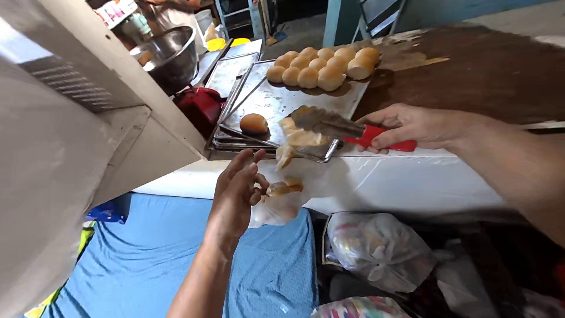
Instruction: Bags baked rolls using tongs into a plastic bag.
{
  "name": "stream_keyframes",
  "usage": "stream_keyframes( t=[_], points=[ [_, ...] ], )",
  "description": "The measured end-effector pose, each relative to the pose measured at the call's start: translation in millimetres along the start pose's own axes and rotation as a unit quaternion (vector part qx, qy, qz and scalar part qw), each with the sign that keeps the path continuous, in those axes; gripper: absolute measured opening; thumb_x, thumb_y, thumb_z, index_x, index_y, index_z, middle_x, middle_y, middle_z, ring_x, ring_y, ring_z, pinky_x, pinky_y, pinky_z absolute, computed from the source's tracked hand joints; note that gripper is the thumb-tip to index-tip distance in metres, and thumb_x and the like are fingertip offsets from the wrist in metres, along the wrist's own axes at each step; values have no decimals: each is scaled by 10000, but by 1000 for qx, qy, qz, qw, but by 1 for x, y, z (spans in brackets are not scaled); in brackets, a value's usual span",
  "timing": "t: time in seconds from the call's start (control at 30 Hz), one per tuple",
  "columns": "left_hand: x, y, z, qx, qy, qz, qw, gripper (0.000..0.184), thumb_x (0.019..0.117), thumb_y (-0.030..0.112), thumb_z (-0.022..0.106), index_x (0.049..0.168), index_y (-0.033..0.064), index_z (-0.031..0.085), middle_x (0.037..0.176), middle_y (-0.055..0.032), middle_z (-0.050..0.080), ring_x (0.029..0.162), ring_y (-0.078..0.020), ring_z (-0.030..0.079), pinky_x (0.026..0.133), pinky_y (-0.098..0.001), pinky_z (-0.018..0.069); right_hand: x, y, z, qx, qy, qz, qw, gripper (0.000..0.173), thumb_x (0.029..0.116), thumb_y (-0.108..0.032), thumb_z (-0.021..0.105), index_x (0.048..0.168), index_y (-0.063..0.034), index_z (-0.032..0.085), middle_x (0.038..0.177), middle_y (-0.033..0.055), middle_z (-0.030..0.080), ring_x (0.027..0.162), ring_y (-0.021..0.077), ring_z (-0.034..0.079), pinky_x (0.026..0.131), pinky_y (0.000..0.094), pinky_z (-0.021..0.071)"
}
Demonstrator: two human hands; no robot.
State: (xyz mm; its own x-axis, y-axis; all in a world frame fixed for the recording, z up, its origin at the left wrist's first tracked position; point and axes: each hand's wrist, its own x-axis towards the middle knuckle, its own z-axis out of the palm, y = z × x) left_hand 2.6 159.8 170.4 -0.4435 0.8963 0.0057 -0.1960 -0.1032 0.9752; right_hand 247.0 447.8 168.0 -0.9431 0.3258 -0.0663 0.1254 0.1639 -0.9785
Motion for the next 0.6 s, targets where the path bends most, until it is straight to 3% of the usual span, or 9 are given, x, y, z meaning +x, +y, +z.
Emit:
stream_keyframes(
  t=[0.1,0.17,0.27,0.33,0.37,0.43,0.5,0.6],
  points=[
    [-20,10,0,3,19,43,999,403,1052,233,412,1431,172,534,1400,-95,621,677,-37,587,522,-162,415,7,-3,38,6,-43,20,999,241,867,-47,644,1104,-20,673,822,86,704,590,104,620,530,198,501],
    [-34,16,-1,12,38,78,996,408,1058,220,394,1438,165,529,1406,-81,616,694,-39,596,522,-161,422,14,9,60,-14,-55,9,998,300,842,-82,692,1135,-15,697,829,97,725,593,124,637,522,225,523],
    [-58,23,-4,8,45,110,993,429,1056,256,403,1465,183,511,1427,-77,604,705,-44,603,521,-160,422,21,8,95,-134,-40,-15,990,361,842,-151,810,1189,-95,727,904,38,753,718,110,687,634,273,577],
    [-73,25,-5,-4,43,125,991,455,1049,278,435,1490,179,483,1412,-95,606,698,-47,597,525,-161,427,19,-1,125,-282,-15,-57,958,387,816,-278,846,1173,-177,733,917,-23,742,802,86,694,729,336,596],
    [-81,26,-6,-12,43,132,990,465,1043,291,456,1493,178,477,1429,-97,599,699,-45,599,528,-161,427,17,-4,140,-355,-13,-87,931,395,815,-355,838,1160,-207,716,910,-33,717,804,96,679,723,360,590],
    [-96,25,-10,-27,47,145,988,474,1037,324,484,1491,187,481,1430,-87,596,696,-37,591,527,-158,424,7,-9,165,-472,-31,-124,873,522,831,-440,805,1267,-193,661,970,17,657,833,170,656,699,409,567],
    [-112,25,-16,-34,59,153,986,471,1035,344,488,1483,198,494,1450,-76,584,705,-32,598,523,-154,425,-4,-19,177,-514,-42,-147,844,608,840,-472,782,1339,-163,622,1046,53,656,891,208,663,712,418,564],
    [-138,24,-27,-39,68,166,983,474,1034,344,477,1483,194,494,1478,-89,566,731,-36,613,529,-155,429,-16,-32,175,-514,-31,-176,839,658,813,-529,778,1341,-165,631,1009,-4,641,857,135,642,698,349,558]
  ],
)
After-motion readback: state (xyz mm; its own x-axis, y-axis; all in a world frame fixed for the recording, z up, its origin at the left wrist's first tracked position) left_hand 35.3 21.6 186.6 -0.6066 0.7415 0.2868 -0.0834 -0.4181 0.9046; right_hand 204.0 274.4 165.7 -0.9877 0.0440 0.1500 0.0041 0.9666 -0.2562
